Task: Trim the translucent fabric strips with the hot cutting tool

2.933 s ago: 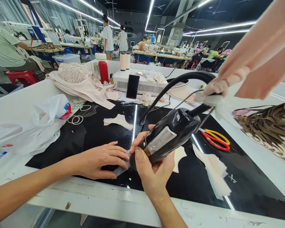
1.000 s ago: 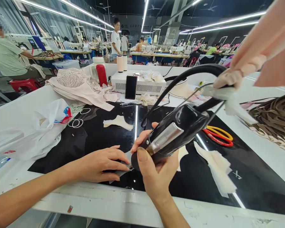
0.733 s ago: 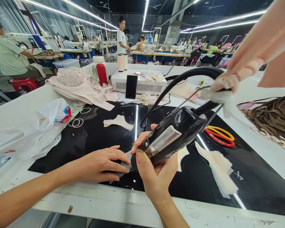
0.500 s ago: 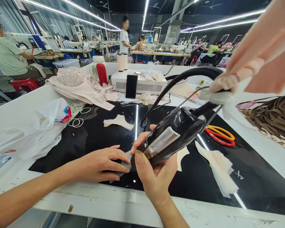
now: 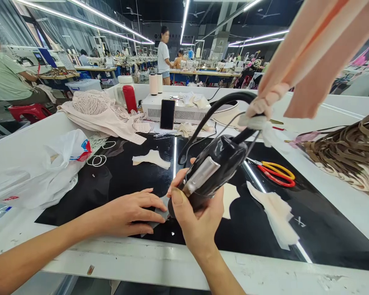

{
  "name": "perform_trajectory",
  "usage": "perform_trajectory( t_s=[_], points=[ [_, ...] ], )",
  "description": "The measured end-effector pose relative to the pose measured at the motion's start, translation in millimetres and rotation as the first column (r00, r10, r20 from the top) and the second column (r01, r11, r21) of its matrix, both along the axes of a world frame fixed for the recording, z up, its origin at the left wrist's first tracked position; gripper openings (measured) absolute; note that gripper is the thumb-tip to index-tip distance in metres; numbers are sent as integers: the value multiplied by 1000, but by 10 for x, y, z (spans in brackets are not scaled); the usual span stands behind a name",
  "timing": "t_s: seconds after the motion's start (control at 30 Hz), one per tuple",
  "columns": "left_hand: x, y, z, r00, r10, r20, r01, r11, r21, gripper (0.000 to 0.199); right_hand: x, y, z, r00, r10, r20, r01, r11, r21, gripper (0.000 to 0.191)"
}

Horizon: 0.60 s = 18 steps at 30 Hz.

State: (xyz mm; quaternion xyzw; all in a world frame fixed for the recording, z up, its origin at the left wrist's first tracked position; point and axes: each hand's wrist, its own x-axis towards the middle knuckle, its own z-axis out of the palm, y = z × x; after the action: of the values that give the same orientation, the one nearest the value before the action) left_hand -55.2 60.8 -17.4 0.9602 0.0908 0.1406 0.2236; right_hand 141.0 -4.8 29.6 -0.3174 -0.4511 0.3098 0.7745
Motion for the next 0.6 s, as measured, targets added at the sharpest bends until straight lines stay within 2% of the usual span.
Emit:
perform_trajectory(
  t_s=[0.2,0.6],
  points=[
    [-4,-17,32,1000,13,-3,-13,1000,-4,25,160,19,45,994,-108,-20,109,994,12,42],
    [-4,-24,71,998,22,-64,-23,1000,-8,27,184,3,-12,992,-122,21,122,992,0,41]
  ],
)
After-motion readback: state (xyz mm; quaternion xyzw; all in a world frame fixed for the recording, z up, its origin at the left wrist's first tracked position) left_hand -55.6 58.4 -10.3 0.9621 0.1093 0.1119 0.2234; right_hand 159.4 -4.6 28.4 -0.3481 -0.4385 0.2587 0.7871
